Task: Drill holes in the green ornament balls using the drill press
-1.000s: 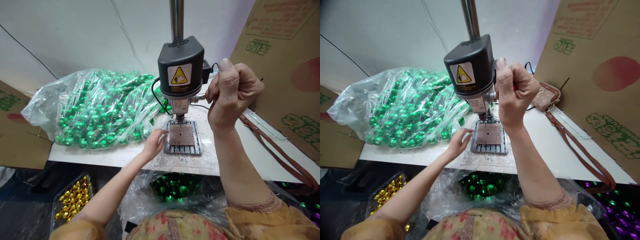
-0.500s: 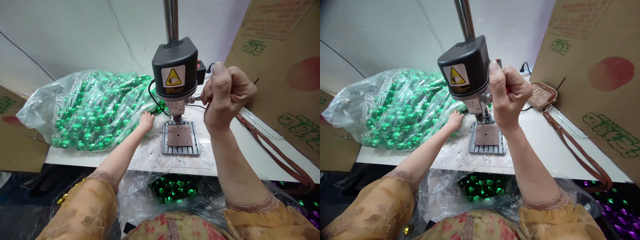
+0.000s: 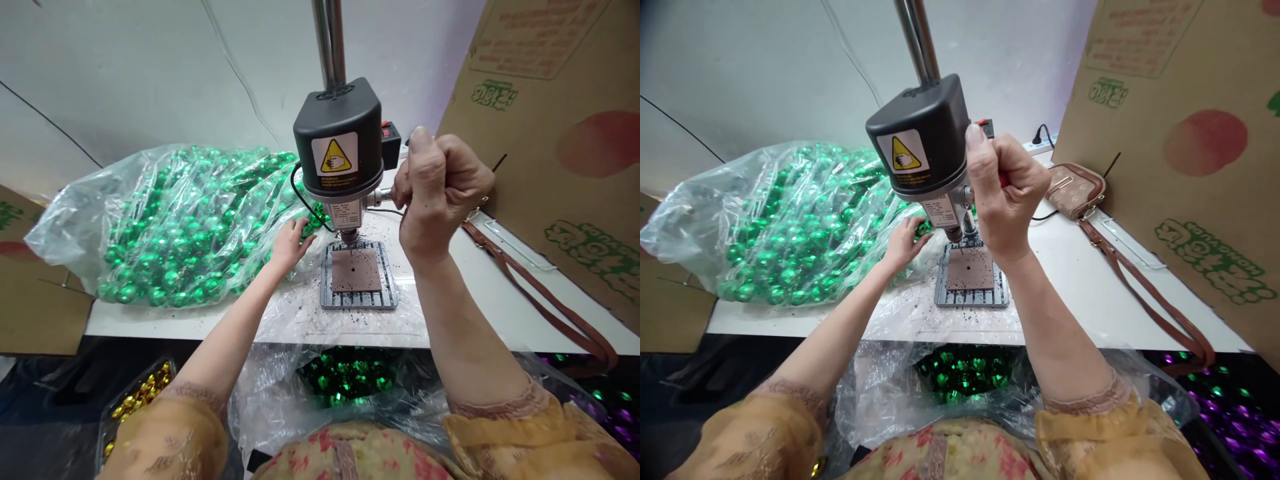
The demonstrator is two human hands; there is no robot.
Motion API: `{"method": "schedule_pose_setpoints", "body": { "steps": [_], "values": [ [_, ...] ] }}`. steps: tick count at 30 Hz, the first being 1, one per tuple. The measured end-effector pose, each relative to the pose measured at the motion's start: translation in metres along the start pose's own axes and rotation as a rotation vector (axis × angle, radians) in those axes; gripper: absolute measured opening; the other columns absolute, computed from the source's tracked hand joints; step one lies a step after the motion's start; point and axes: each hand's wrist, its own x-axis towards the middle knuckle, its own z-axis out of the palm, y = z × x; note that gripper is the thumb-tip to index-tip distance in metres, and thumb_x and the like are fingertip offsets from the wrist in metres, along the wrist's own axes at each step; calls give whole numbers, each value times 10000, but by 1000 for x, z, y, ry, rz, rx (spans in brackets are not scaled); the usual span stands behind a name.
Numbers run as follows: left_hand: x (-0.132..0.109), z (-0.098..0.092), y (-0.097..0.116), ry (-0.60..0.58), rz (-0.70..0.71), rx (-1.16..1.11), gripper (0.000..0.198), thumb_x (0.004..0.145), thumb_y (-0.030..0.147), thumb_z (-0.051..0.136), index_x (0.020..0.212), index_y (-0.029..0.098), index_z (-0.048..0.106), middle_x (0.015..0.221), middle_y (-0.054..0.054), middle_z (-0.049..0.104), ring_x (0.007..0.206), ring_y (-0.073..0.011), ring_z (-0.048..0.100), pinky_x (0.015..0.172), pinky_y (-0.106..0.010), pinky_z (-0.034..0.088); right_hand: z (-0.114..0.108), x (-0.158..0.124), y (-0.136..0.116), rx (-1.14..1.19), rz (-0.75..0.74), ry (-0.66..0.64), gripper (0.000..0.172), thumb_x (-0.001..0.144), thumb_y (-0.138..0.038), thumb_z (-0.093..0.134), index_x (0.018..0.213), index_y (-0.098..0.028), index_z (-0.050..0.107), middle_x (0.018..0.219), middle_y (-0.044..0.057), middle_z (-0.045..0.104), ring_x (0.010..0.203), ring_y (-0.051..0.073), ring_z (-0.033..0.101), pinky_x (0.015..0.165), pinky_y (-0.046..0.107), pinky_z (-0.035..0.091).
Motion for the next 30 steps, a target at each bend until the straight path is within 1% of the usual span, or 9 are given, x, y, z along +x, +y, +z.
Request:
{"method": "schedule_pose_setpoints", "body": {
  "steps": [2,3,6,10,13,17,22,27,30],
  "values": [
    [-12,-1,12,111,-28,-483,395,961,420,645,1300,220,624,1145,-104,680,967,-244,664,855,-368,543,1,0,0,-14,5,13,580,932,-531,637,563,-228,308,477,-75,303,417,53,310,468,301,265],
    [-21,1,20,96,-64,-730,393,961,458,638,1286,237,622,1090,-76,688,892,-212,667,795,-339,558,1,0,0,-22,4,26,595,922,-563,636,564,-231,296,477,-75,289,417,53,308,468,299,269],
    [-47,12,42,-83,-253,-1344,408,934,510,663,1249,253,620,1010,-42,707,773,-170,680,667,-289,577,2,0,2,-29,12,40,600,914,-584,636,566,-233,295,479,-77,286,417,51,307,471,294,282],
    [-67,25,55,-215,-466,-1703,386,889,457,745,1186,225,663,1049,-66,743,781,-187,721,697,-325,628,2,1,4,48,-17,38,581,906,-523,678,561,-230,314,473,-81,284,401,57,312,453,306,238],
    [-70,28,55,-240,-521,-1796,398,904,481,744,1193,218,671,1052,-74,753,804,-195,731,760,-361,644,1,1,3,29,-10,34,591,908,-541,670,553,-235,309,463,-80,283,393,65,314,444,322,236],
    [-71,29,56,-184,-484,-1806,383,856,405,826,1139,212,656,1050,-49,742,918,-187,729,880,-392,641,1,1,0,-37,15,33,600,916,-584,640,543,-249,311,445,-73,307,395,80,318,441,348,259],
    [-72,33,64,-96,-466,-1795,377,855,455,819,1084,223,629,1034,-29,726,927,-178,720,807,-342,636,1,1,2,37,-8,36,587,886,-557,688,548,-239,329,445,-81,315,395,67,313,442,326,251],
    [-71,38,67,-59,-419,-1671,498,838,511,818,1212,249,619,1049,-28,733,896,-181,711,809,-351,607,1,-1,2,30,-4,22,569,930,-511,645,562,-223,321,480,-83,321,418,44,318,477,285,264],
    [-67,43,66,0,-357,-1524,544,779,479,869,1217,223,674,1063,-33,747,938,-181,698,887,-328,561,0,-1,4,32,-19,25,578,920,-529,655,559,-230,317,474,-79,320,418,58,302,476,307,255]
  ]
}}
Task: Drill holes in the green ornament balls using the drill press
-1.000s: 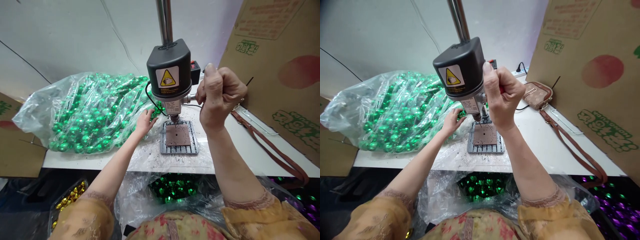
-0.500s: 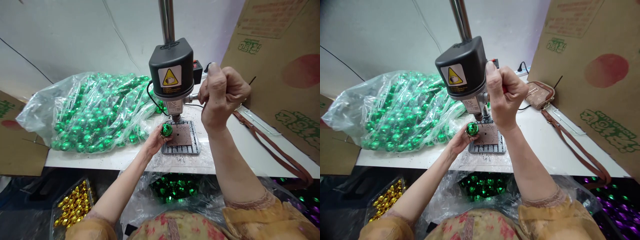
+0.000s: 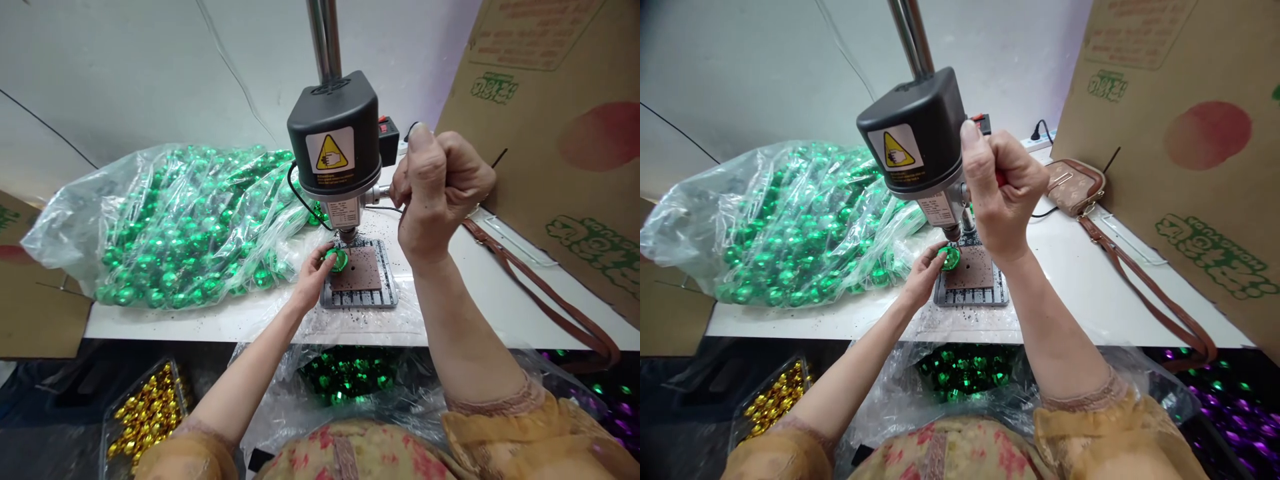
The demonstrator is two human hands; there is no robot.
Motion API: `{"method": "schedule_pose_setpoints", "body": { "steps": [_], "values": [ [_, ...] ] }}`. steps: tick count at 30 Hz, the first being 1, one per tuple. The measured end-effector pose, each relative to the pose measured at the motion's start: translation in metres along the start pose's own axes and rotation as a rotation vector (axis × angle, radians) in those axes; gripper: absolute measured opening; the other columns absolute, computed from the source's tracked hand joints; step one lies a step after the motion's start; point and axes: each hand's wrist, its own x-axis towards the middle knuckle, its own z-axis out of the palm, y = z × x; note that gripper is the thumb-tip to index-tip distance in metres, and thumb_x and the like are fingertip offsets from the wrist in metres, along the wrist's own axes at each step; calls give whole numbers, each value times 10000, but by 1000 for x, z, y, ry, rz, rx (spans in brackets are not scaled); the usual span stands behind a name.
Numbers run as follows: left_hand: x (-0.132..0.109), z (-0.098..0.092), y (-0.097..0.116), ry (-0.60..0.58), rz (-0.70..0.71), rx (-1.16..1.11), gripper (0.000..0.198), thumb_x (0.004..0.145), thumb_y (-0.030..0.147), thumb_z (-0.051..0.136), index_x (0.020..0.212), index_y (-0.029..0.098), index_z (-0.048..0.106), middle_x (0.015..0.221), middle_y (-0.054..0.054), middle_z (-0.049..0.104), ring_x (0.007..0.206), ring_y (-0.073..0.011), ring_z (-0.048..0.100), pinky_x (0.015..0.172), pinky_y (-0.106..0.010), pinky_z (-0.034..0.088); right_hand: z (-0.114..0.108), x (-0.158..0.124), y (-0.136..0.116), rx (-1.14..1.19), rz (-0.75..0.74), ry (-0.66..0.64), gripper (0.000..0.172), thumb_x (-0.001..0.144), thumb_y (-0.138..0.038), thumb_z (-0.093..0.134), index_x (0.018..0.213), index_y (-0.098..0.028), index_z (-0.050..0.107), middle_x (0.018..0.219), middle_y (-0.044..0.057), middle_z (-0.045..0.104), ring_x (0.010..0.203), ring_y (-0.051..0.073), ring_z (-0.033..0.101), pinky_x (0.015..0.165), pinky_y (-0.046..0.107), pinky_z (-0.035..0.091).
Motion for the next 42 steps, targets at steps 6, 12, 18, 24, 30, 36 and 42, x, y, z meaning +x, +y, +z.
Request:
{"method": "schedule_pose_setpoints", "body": {
  "steps": [6,12,18,24,30,36,42],
  "values": [
    [9,3,-10,2,91,13,490,796,477,844,1186,257,645,1060,-16,750,980,-172,685,940,-310,512,-1,-2,-1,-68,35,4,556,930,-533,635,553,-262,329,475,-53,309,438,124,287,490,367,278],
    [14,3,-19,-56,191,86,454,784,465,864,1122,244,656,1088,-26,716,1031,-182,658,971,-311,500,-4,-7,-3,-69,53,-18,542,956,-505,606,569,-254,320,496,-45,311,458,117,292,507,355,277],
    [14,2,-22,-90,215,167,433,761,439,882,1097,223,713,1153,-73,701,1134,-244,654,1039,-372,500,-6,-9,0,-108,76,-27,532,954,-544,581,579,-263,329,522,-35,298,492,145,319,537,376,318],
    [13,1,-28,-135,192,162,611,714,364,922,1249,247,650,1296,-82,670,1226,-262,652,1107,-417,501,-4,-7,-2,-98,38,-20,563,949,-560,593,581,-251,299,504,-51,280,454,104,289,490,345,309],
    [8,1,-29,-183,190,263,574,768,336,888,1272,235,631,1244,-87,702,1155,-265,686,1112,-467,508,-3,-6,-5,-125,29,-6,577,939,-582,596,574,-256,289,491,-49,283,443,109,298,470,348,310],
    [2,8,-30,-170,227,288,576,734,329,914,1236,214,655,1211,-93,711,1192,-285,663,1139,-464,477,-2,-6,-7,-142,37,-1,590,945,-570,593,553,-248,293,472,-43,290,432,113,301,470,361,268],
    [2,12,-36,-112,208,222,533,767,403,906,1192,221,641,1133,-77,729,1117,-251,694,1064,-431,524,2,3,-8,-64,67,-31,578,933,-488,648,547,-238,297,474,-63,300,418,79,279,462,338,242]
  ]
}}
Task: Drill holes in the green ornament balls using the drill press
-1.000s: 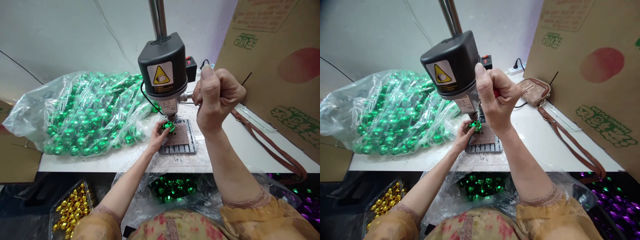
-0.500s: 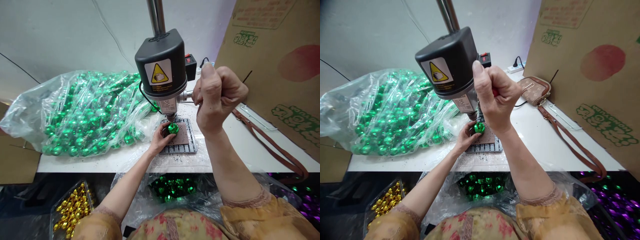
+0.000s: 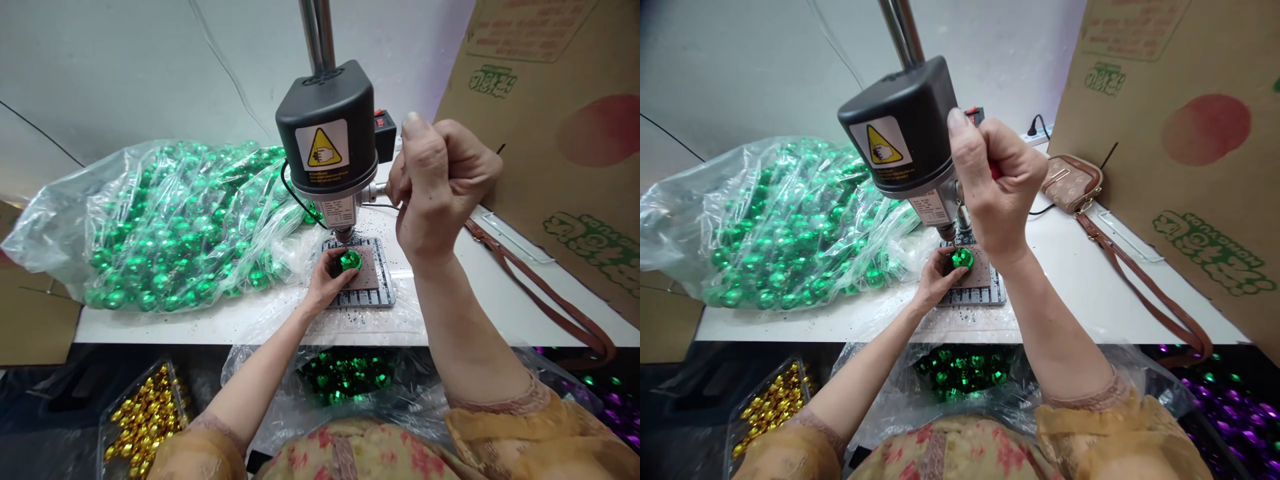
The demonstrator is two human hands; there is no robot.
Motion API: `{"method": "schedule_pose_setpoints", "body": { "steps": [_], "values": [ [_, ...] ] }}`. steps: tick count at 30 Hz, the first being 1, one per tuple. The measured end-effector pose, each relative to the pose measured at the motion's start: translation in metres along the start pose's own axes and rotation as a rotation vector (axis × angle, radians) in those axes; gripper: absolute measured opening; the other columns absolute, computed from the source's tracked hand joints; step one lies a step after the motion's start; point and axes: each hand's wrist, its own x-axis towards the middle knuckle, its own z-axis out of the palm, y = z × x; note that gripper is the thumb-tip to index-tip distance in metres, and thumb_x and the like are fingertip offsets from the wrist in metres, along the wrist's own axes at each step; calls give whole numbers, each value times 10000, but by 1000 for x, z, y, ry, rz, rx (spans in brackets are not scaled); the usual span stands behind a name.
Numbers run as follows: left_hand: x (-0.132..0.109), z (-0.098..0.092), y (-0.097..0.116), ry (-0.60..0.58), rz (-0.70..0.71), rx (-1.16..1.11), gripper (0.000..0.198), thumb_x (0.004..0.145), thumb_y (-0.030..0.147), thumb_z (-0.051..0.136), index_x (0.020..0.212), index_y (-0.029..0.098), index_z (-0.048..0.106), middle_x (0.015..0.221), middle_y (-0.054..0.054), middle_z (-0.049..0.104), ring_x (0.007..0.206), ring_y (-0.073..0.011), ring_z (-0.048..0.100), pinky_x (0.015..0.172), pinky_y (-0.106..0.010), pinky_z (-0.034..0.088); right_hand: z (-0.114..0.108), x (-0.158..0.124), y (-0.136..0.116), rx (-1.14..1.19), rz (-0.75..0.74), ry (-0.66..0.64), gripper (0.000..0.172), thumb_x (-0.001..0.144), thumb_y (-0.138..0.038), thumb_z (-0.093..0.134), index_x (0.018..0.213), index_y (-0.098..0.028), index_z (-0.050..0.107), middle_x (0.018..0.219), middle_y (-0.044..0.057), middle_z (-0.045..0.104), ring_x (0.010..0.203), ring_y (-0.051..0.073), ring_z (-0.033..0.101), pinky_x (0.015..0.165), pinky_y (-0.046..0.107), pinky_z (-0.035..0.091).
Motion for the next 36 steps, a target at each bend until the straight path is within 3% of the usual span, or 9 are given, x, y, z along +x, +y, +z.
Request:
{"method": "schedule_pose_setpoints", "body": {
  "steps": [7,15,28,36],
  "values": [
    [1,-1,-5,15,101,113,569,777,475,891,1197,203,619,1129,-90,734,1048,-245,722,965,-423,584,-4,-5,-2,39,-60,-27,481,977,-283,604,563,-222,367,507,-67,297,421,55,321,476,291,236],
    [1,0,-8,13,135,135,552,794,484,877,1190,200,621,1126,-90,730,1062,-245,719,962,-415,584,-14,-26,13,12,-142,5,559,997,-375,576,590,-215,228,532,-46,238,453,57,272,498,312,195],
    [-1,0,-8,19,135,132,555,798,488,874,1200,193,630,1165,-102,717,1101,-252,704,1004,-433,565,-18,-36,25,83,-245,43,553,967,-276,594,598,-199,189,520,-54,208,432,53,225,475,305,170],
    [-1,0,-8,18,134,124,544,798,474,877,1204,202,638,1173,-99,716,1113,-257,698,1015,-439,560,-25,-41,29,111,-313,-3,535,933,-183,592,574,-182,194,503,-63,241,426,39,221,430,274,178]
  ]
}}
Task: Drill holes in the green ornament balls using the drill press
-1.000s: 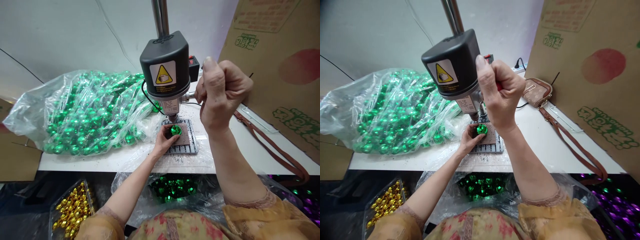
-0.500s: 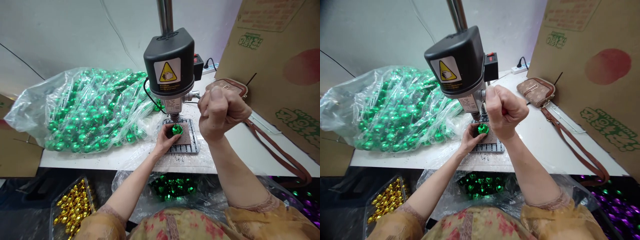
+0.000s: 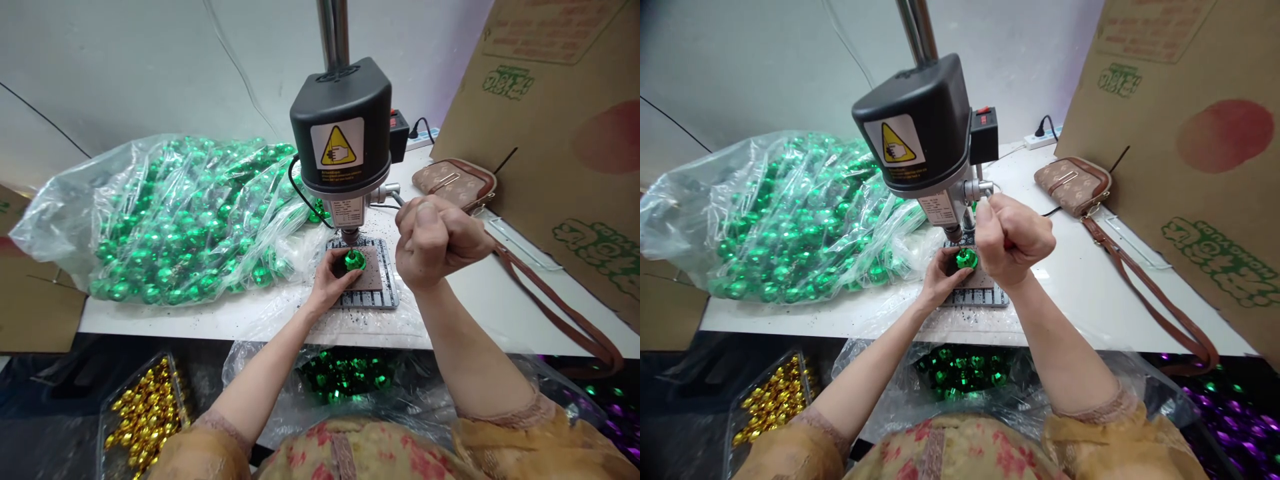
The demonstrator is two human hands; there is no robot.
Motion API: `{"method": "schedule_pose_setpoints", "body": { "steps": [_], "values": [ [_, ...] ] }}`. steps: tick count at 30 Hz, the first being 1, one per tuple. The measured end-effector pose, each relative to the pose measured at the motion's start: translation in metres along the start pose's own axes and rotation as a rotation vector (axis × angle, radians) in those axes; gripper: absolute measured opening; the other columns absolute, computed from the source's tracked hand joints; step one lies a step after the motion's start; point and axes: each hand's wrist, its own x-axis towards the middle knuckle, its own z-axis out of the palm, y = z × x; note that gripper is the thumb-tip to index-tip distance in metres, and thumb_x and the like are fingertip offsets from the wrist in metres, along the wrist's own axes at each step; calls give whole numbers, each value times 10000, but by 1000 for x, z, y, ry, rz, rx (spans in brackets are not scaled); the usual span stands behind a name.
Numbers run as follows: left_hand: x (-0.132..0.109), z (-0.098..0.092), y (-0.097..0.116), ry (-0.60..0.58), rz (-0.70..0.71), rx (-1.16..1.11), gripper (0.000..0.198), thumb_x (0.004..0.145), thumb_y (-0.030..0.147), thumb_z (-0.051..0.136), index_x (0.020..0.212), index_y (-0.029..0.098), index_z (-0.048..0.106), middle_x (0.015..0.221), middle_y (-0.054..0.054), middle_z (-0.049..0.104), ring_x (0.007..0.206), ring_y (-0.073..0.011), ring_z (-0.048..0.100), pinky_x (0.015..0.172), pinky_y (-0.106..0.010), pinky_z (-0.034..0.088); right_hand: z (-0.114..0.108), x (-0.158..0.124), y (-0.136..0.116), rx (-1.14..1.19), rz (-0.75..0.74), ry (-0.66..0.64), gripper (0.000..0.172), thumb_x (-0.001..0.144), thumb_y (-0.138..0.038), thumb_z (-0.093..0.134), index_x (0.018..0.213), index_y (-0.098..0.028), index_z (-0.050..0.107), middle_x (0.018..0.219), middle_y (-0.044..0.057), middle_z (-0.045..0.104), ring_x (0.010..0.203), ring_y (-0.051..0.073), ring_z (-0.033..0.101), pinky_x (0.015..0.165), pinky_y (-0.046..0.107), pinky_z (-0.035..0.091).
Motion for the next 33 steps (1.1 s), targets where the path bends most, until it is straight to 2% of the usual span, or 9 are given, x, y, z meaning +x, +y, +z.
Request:
{"method": "schedule_pose_setpoints", "body": {
  "steps": [15,21,25,27,31,33],
  "values": [
    [0,1,0,9,5,2,558,788,506,875,1198,205,648,1176,-97,718,1112,-250,696,1025,-444,555,-10,-9,4,-3,-62,-74,469,913,-155,559,620,-197,195,520,-69,294,427,53,281,424,276,267],
    [0,1,3,38,8,18,570,771,528,880,1178,198,656,1143,-96,727,1080,-252,705,987,-438,574,-11,-14,1,17,-72,-82,487,904,-136,556,599,-199,182,505,-68,270,423,52,261,425,282,282],
    [1,3,4,36,-4,27,569,765,524,883,1169,197,651,1144,-97,727,1075,-253,707,984,-438,570,6,9,-9,-50,117,34,526,942,-200,598,535,-190,264,474,-68,277,408,46,271,436,293,204],
    [1,3,8,53,-17,55,547,774,494,881,1171,203,643,1138,-94,724,1058,-247,706,965,-424,569,16,28,-11,-24,204,43,494,920,-180,645,525,-203,348,460,-75,300,403,58,321,440,302,204],
    [-10,-5,30,133,10,140,415,814,388,841,1130,212,639,1077,-70,715,970,-211,697,864,-354,564,27,57,-6,21,314,-12,476,920,-145,640,539,-234,370,445,-86,322,379,63,305,415,307,223],
    [-26,-14,47,73,56,177,337,825,344,819,1086,218,648,1030,-57,712,927,-200,695,815,-330,558,27,60,-3,-32,307,-22,498,937,-220,653,548,-244,343,450,-90,314,381,57,306,408,297,245]
  ]
}}
